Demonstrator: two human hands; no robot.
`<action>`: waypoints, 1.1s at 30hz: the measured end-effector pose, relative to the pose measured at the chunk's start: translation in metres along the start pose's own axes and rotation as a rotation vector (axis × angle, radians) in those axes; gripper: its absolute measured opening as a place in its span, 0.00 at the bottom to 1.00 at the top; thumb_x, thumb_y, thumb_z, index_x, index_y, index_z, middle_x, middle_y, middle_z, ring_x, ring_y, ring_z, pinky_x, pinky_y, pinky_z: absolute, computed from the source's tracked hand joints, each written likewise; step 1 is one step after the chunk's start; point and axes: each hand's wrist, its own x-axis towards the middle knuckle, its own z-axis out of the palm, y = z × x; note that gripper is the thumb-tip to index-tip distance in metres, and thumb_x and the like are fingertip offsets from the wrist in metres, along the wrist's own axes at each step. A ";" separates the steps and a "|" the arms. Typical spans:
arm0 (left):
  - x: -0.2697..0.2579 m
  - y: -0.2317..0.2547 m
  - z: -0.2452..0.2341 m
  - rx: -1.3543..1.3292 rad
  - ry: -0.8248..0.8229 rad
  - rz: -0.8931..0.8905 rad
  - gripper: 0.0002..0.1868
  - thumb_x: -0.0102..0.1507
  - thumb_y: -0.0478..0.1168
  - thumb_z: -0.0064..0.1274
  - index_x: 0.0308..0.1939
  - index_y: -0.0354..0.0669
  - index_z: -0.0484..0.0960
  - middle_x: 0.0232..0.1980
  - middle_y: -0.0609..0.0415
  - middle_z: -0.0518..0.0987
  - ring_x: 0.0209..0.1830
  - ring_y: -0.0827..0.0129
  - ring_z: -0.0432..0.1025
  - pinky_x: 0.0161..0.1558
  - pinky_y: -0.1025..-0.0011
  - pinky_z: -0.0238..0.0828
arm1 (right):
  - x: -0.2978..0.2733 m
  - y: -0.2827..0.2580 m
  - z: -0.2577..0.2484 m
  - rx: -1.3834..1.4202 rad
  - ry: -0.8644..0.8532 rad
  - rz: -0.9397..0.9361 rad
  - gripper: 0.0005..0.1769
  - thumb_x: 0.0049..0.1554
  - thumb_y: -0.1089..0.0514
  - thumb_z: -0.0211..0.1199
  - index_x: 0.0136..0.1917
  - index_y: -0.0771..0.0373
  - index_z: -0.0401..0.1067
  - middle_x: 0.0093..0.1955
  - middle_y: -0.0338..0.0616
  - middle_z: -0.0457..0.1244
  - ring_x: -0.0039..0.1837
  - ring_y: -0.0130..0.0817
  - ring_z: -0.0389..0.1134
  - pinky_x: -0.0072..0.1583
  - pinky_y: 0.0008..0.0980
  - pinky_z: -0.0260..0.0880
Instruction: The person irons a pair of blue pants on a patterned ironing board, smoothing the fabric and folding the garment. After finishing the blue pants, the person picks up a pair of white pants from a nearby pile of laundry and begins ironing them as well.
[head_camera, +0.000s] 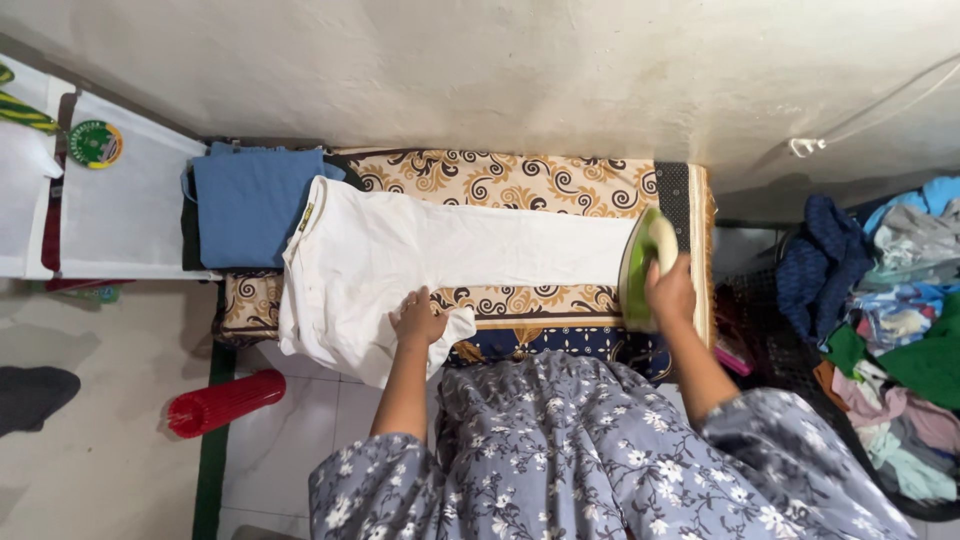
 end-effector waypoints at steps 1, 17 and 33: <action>-0.005 -0.002 0.002 -0.009 0.022 -0.005 0.47 0.62 0.61 0.53 0.81 0.53 0.52 0.83 0.47 0.53 0.84 0.52 0.46 0.78 0.38 0.34 | -0.015 0.006 -0.002 -0.019 -0.051 0.015 0.25 0.64 0.45 0.57 0.61 0.66 0.55 0.44 0.72 0.67 0.46 0.72 0.70 0.50 0.63 0.69; -0.077 0.047 0.035 0.005 0.209 -0.034 0.55 0.59 0.60 0.59 0.80 0.39 0.47 0.84 0.46 0.46 0.84 0.52 0.37 0.77 0.41 0.25 | 0.017 0.013 -0.004 0.056 -0.080 -0.180 0.25 0.65 0.45 0.57 0.60 0.67 0.56 0.44 0.70 0.68 0.45 0.70 0.70 0.48 0.61 0.70; -0.062 0.016 0.056 -0.002 -0.111 -0.082 0.54 0.61 0.66 0.53 0.82 0.51 0.45 0.86 0.56 0.43 0.85 0.59 0.39 0.77 0.36 0.30 | 0.036 -0.026 0.022 0.056 -0.056 -0.335 0.26 0.65 0.44 0.59 0.60 0.68 0.57 0.44 0.72 0.67 0.46 0.71 0.70 0.49 0.60 0.71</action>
